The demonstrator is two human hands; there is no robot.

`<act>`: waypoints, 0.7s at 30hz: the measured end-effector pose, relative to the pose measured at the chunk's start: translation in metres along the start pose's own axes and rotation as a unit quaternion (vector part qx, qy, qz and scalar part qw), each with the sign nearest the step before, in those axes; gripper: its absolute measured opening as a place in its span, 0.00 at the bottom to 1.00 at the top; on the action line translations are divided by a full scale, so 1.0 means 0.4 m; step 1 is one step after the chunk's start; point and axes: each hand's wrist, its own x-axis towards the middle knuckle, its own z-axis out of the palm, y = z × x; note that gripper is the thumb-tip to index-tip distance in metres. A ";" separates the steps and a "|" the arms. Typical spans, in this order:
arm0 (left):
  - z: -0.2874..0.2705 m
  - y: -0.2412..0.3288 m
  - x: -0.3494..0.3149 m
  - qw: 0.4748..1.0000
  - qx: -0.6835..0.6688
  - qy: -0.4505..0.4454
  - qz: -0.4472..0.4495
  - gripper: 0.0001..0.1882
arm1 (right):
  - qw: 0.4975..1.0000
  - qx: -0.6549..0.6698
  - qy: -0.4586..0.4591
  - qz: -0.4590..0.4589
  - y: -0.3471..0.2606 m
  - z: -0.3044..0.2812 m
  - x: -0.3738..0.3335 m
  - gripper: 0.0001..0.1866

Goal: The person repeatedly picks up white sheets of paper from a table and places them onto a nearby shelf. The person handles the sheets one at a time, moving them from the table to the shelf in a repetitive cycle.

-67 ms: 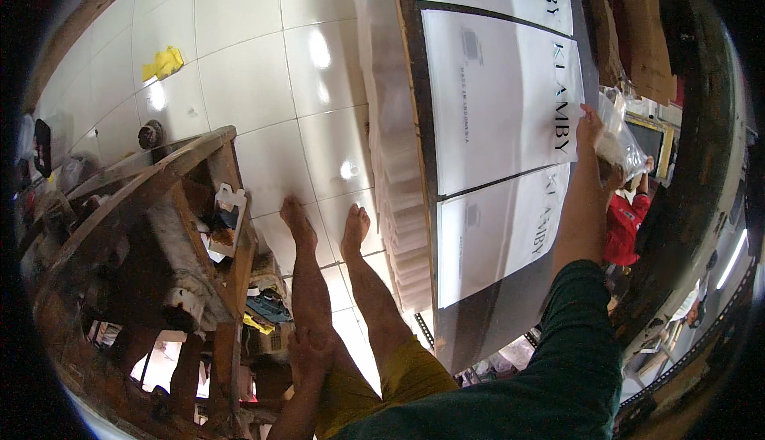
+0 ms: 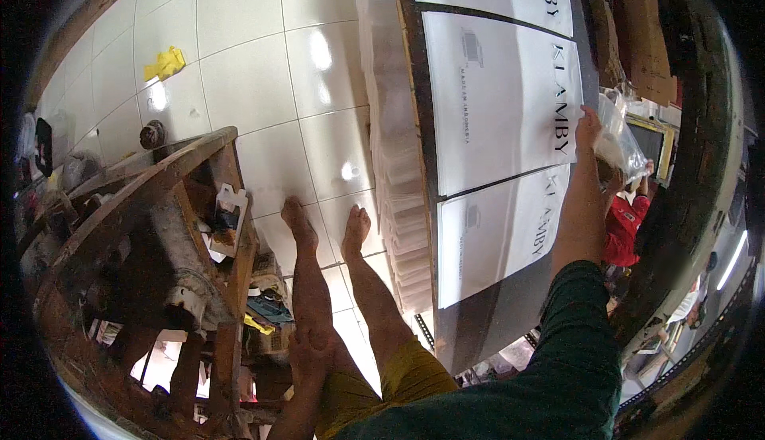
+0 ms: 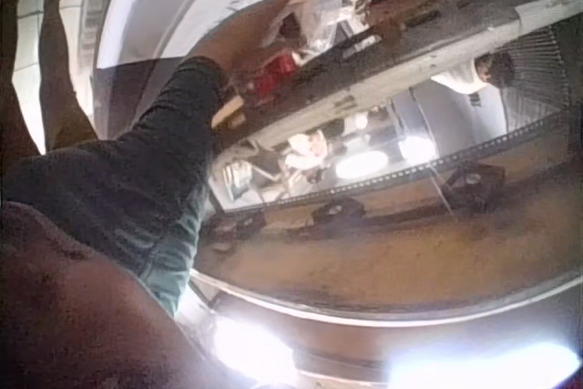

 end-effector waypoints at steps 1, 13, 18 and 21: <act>-0.003 0.000 0.005 1.000 -0.018 0.006 0.010 0.38 | 1.000 0.022 0.015 0.009 0.006 0.001 -0.004 0.18; 0.109 -0.054 -0.051 0.995 -0.063 -0.026 0.070 0.34 | 0.938 0.240 -0.246 0.051 -0.961 -0.086 -0.690 0.16; -0.240 0.263 -0.248 0.877 -0.348 -0.143 0.299 0.30 | 0.650 0.190 -0.726 -0.123 -0.816 -0.080 -0.965 0.22; -0.487 0.370 -0.436 0.727 -0.564 -0.080 0.384 0.25 | 0.661 0.177 -0.679 -0.266 -0.838 -0.248 -0.862 0.21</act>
